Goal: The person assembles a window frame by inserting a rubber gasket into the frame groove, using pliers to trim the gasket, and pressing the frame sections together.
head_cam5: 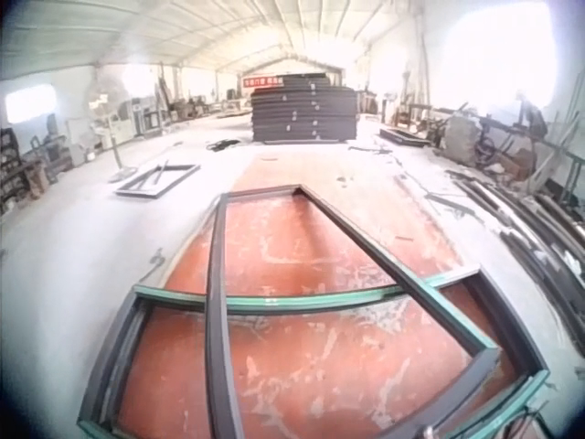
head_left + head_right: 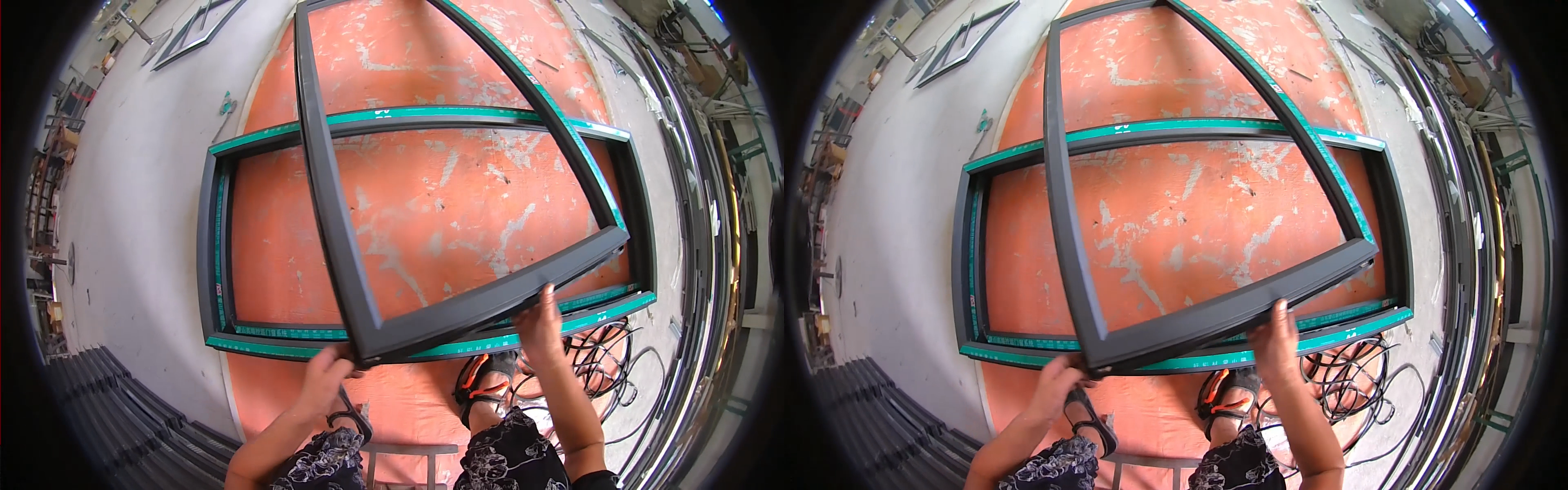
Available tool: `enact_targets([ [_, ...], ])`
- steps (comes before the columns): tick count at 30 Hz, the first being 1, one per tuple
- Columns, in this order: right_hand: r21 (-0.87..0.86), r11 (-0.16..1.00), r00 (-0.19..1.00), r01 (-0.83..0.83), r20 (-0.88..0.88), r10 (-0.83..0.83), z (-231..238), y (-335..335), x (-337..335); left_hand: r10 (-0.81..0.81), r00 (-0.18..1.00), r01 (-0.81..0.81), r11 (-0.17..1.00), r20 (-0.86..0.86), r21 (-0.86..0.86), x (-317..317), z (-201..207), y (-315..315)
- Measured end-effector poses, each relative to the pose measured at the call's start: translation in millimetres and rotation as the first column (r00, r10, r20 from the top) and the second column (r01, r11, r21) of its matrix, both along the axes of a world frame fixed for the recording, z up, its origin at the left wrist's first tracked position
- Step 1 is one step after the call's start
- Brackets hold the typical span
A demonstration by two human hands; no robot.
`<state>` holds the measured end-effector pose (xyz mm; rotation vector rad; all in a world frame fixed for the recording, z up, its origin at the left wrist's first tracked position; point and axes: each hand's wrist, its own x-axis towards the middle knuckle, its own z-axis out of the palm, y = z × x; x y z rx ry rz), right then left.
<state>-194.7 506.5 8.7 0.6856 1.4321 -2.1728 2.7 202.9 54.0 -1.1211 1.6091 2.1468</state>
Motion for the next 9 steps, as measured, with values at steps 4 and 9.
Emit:
enact_targets([
  [4,-0.204,0.955,0.975,0.215,0.099,-0.198,4,-18,3,-0.080,0.997,0.080,0.996,-0.020,-0.026,-38,14,8],
  [9,-0.346,0.912,0.976,0.218,0.057,-0.211,14,-30,-1,0.128,0.991,-0.128,0.992,-0.048,0.010,-116,13,-40],
])
